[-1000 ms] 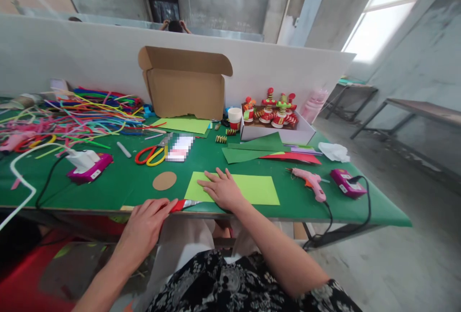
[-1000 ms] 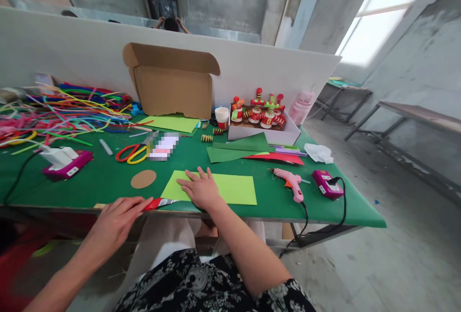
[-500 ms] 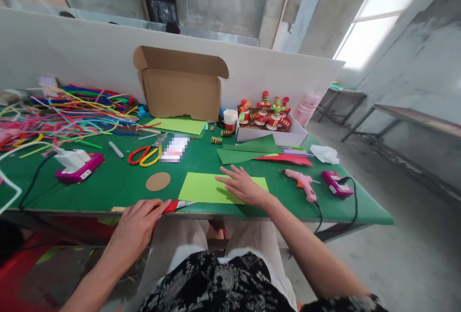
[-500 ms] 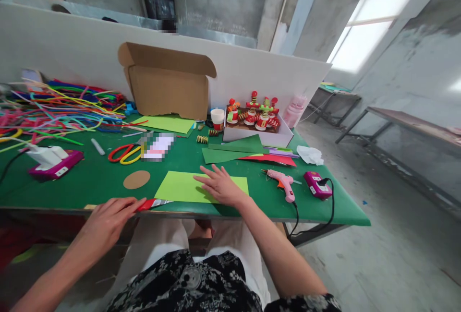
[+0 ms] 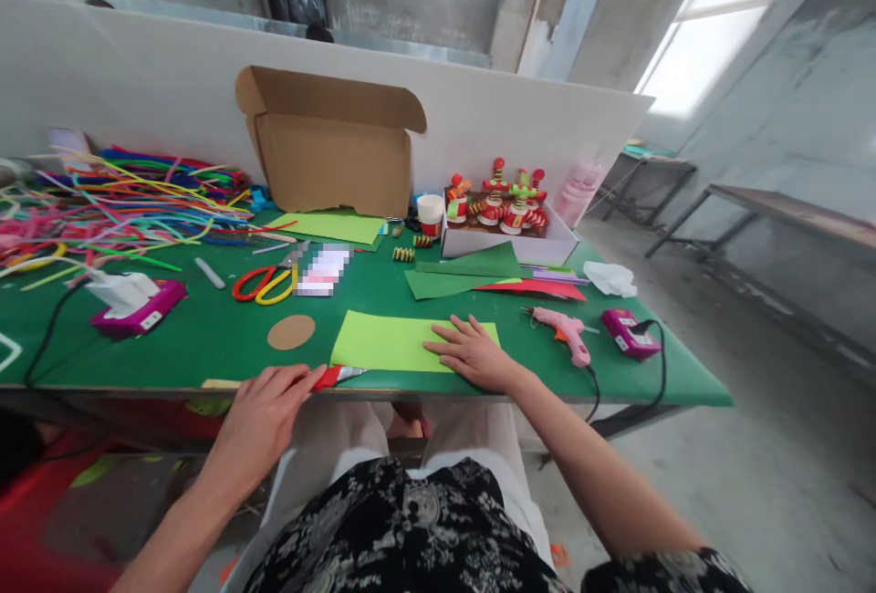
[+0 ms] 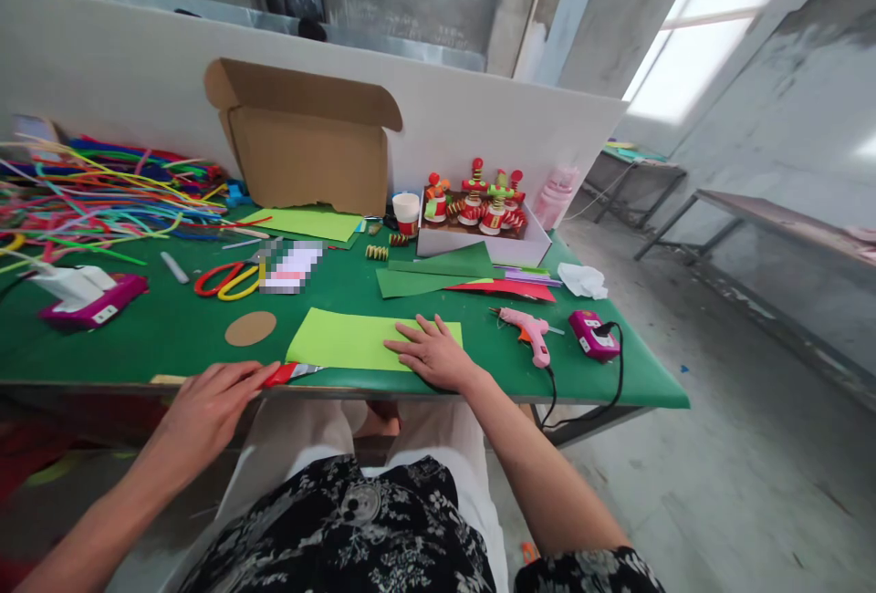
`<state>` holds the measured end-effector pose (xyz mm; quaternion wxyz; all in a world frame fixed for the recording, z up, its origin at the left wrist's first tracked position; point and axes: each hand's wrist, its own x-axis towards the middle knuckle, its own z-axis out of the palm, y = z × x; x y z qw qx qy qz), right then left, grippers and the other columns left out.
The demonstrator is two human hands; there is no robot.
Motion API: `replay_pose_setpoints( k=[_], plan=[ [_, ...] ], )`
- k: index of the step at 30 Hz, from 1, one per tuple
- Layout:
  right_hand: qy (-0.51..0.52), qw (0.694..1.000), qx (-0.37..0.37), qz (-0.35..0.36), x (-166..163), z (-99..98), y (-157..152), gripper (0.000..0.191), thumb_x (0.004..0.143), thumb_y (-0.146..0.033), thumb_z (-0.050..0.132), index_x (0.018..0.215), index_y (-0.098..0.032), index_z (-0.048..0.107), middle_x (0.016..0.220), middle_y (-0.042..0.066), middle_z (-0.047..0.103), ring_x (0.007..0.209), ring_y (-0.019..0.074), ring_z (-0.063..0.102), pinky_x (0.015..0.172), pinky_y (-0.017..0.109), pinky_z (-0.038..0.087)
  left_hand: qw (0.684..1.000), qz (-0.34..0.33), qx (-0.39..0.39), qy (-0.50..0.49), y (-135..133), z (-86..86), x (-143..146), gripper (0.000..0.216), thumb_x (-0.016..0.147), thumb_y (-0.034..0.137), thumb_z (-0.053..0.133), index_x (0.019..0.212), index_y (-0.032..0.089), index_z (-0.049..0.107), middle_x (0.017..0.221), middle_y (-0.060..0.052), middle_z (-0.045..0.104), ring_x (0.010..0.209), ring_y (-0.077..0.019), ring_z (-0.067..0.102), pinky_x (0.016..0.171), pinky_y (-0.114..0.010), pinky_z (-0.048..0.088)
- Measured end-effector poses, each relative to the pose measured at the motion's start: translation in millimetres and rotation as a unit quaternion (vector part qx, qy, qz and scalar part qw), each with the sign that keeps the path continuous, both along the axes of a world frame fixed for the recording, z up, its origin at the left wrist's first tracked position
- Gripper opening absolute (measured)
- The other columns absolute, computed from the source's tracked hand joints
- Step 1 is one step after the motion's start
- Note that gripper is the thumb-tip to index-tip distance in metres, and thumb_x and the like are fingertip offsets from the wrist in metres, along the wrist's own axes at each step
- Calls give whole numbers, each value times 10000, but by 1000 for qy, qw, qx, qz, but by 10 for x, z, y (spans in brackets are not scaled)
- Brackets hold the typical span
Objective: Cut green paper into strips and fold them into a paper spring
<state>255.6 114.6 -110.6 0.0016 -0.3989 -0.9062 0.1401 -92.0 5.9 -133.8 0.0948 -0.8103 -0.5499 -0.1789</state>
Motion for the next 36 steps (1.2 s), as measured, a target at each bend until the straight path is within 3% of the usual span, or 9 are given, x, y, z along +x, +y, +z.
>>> replay_pose_setpoints(
  k=[36],
  plan=[
    [16,1000,15,0,1,-21,-20,434,1036,-412,316,1453,-387,433,1577,-37,349,1490,305,196,1196,571,96,1000,-8,-15,1,25,38,330,449,927,142,338,1272,226,613,1099,-93,694,954,-239,581,743,-353,423]
  ],
)
